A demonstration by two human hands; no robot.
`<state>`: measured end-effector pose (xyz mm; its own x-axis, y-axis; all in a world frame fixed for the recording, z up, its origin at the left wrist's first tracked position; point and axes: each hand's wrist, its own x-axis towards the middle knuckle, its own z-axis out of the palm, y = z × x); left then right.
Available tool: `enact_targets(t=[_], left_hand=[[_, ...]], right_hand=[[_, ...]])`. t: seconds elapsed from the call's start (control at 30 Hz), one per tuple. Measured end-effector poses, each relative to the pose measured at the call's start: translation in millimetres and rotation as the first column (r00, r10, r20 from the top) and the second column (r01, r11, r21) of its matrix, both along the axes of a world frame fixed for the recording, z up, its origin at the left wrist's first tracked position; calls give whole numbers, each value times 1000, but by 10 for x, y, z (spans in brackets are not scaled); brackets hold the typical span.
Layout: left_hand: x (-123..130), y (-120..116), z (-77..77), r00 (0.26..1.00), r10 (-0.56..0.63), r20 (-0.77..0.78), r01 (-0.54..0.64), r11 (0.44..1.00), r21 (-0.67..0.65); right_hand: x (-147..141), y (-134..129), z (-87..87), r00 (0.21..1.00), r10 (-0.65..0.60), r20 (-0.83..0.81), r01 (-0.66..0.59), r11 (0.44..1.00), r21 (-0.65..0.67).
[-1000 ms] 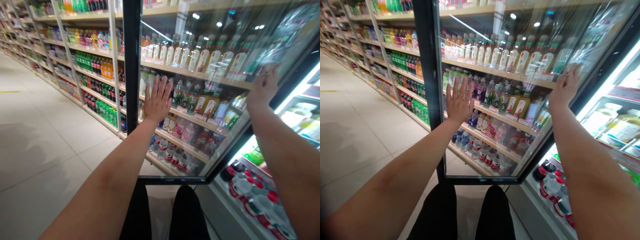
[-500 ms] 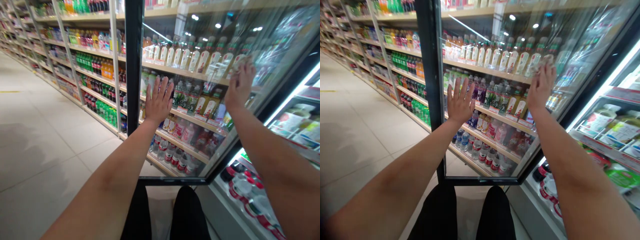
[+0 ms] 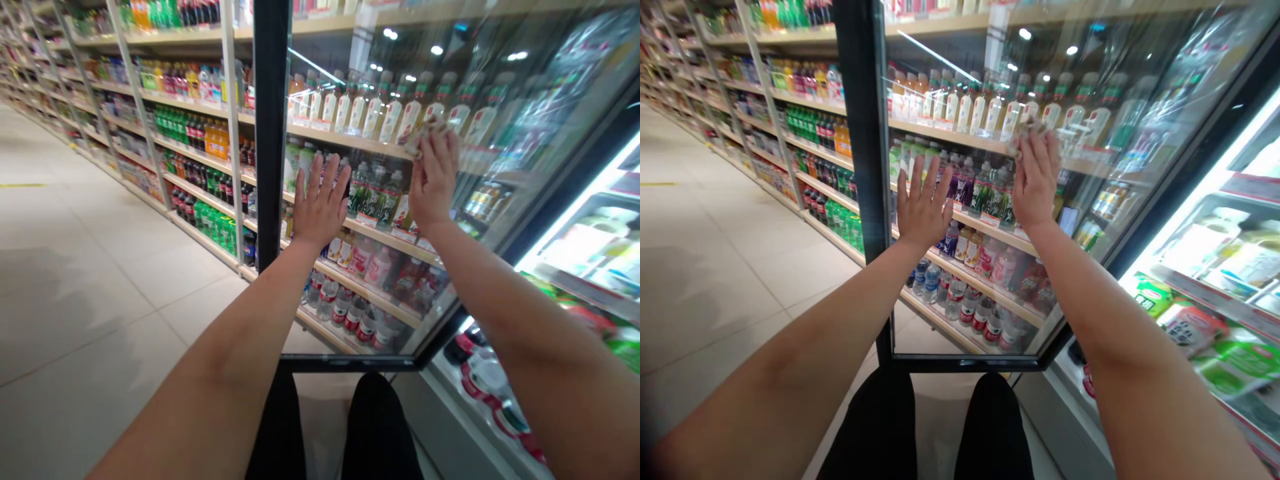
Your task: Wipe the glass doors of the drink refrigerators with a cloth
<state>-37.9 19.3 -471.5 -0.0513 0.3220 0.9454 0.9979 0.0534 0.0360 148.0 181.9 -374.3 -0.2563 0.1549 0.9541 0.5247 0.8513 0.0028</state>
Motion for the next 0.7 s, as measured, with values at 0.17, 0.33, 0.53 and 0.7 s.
enact_targets(t=[0.17,0.33,0.53,0.7], left_hand=[[-5,1,2,999,-37,29,38,999,-15],[-11,3,0,1000,-20,0,20,1000,6],[-18,19,-9,1000,12,-10,-12,1000,-14],[-30,41,-22,997,69,-19,-70,997,-27]], right_hand=[[-127,-18,262,1000,-26,8,25,999,23],[-288,-59,228,999,-40,-34,42,998,54],[-388,-2,276,981,194,-5,-190,966,175],[-499,-4,398,973,207,-105,-184,963,197]])
